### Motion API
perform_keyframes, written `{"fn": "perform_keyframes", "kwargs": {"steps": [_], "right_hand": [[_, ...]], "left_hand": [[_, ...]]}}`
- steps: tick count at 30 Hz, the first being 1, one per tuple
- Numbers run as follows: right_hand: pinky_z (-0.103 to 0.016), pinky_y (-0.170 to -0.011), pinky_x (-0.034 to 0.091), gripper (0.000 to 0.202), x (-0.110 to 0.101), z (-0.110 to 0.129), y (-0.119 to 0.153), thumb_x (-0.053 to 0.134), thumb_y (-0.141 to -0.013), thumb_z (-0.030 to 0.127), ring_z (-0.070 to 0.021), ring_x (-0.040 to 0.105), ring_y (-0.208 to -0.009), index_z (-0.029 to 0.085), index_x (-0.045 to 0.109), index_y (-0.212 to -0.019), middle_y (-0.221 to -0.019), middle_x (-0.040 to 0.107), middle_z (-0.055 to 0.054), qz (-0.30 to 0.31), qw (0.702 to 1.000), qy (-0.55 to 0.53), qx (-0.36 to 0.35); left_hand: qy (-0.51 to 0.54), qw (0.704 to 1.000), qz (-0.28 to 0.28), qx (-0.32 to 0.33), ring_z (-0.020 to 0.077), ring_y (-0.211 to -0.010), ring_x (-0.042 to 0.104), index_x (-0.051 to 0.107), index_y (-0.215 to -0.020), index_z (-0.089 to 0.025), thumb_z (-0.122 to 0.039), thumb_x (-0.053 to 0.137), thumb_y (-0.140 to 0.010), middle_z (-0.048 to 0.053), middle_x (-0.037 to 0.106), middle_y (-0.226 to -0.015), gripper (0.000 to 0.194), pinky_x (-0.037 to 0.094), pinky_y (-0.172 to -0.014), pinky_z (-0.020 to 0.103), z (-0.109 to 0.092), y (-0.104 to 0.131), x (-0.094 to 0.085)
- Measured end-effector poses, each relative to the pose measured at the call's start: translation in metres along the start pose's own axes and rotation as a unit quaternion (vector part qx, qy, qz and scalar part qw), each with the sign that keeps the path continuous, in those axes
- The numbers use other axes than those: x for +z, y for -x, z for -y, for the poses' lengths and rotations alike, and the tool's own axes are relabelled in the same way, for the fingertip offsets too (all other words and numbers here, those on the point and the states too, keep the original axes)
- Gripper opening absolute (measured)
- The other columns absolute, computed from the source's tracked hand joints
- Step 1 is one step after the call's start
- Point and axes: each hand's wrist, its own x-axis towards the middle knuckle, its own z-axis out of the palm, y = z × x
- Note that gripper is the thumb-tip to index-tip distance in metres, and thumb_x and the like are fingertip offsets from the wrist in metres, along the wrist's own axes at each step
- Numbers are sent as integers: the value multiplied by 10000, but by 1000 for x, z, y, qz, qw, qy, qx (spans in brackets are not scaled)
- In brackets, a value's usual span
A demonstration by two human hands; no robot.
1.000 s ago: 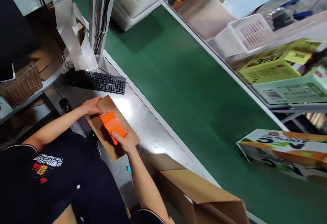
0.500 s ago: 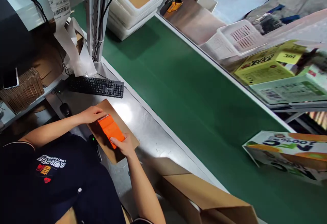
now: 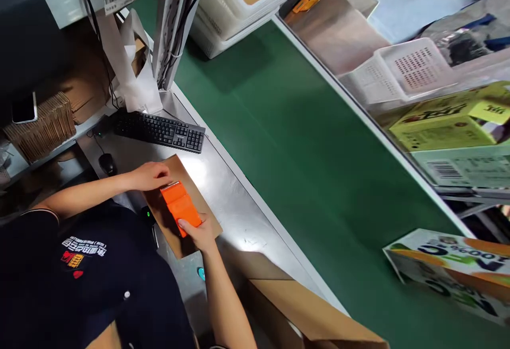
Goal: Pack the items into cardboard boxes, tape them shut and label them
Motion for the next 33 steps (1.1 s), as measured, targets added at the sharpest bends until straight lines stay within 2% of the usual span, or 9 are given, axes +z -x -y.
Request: {"fn": "perform_keyframes", "kwargs": {"steps": [3, 6, 10, 15, 20, 23, 27, 30, 33], "right_hand": [[-288, -451, 384, 565, 0, 0, 2, 886, -621, 694, -123, 428, -467, 195, 634, -546, -492, 572, -11, -5, 1000, 5, 8], [-302, -466, 410, 565, 0, -1, 2, 892, -599, 713, -138, 436, -499, 204, 646, -577, -525, 587, -15, -17, 1000, 11, 15], [-314, -474, 416, 585, 1, 6, 2, 869, -604, 748, -143, 431, -501, 216, 629, -560, -519, 577, -18, -17, 999, 15, 26], [-292, -486, 349, 556, 3, 42, -2, 853, -669, 699, -121, 380, -524, 206, 610, -589, -534, 523, 6, -12, 997, 66, 25], [-280, -489, 293, 588, 4, 73, -15, 809, -693, 738, -113, 345, -546, 216, 563, -578, -537, 467, 21, 10, 994, 97, 42], [-285, -492, 285, 626, 1, 79, -21, 800, -670, 782, -115, 344, -547, 215, 551, -581, -531, 454, 22, 5, 992, 109, 59], [-287, -488, 248, 663, -3, 83, -25, 800, -642, 806, -104, 308, -533, 225, 493, -549, -511, 414, 32, -1, 986, 141, 84], [-286, -475, 236, 681, 0, 83, -27, 788, -634, 827, -99, 286, -523, 232, 472, -533, -495, 391, 36, 8, 985, 142, 99], [-283, -472, 251, 675, 8, 80, -28, 771, -660, 830, -103, 298, -525, 233, 480, -539, -505, 413, 28, 14, 985, 140, 100]], "left_hand": [[30, 999, 27, 11, 156, -717, 591, 599, -686, -209, -420, 529, -1008, -7, 678, -730, 391, 367, -675, 297, -6, -5, 9], [31, 998, 38, 35, 156, -720, 588, 571, -681, -208, -400, 504, -1025, -1, 664, -735, 400, 366, -675, 303, -5, -8, 10], [-73, 994, 24, 84, 190, -839, 649, 644, -847, -197, -303, 502, -1040, 57, 717, -950, 262, 416, -713, 309, -2, -8, 10], [-228, 968, -32, 100, 245, -966, 678, 685, -1047, -182, -338, 431, -1088, 124, 700, -1103, 300, 429, -669, 316, 7, -9, 0], [-286, 952, -80, 75, 260, -1017, 677, 687, -1031, -168, -350, 400, -1101, 131, 702, -1075, 346, 407, -645, 326, 36, -20, -25], [-265, 956, -111, 67, 246, -999, 670, 687, -999, -180, -360, 441, -1090, 116, 694, -1053, 319, 413, -659, 320, 60, -29, -37], [-229, 960, -163, 13, 238, -947, 665, 689, -968, -187, -358, 500, -1063, 106, 682, -1054, 272, 421, -689, 323, 93, -41, -54], [-201, 968, -149, 3, 219, -893, 656, 679, -932, -201, -372, 523, -1044, 83, 680, -1067, 257, 408, -694, 320, 117, -47, -62], [-134, 983, -123, 17, 195, -854, 633, 654, -890, -213, -367, 519, -1029, 54, 661, -1009, 248, 417, -727, 307, 137, -49, -56]]}}
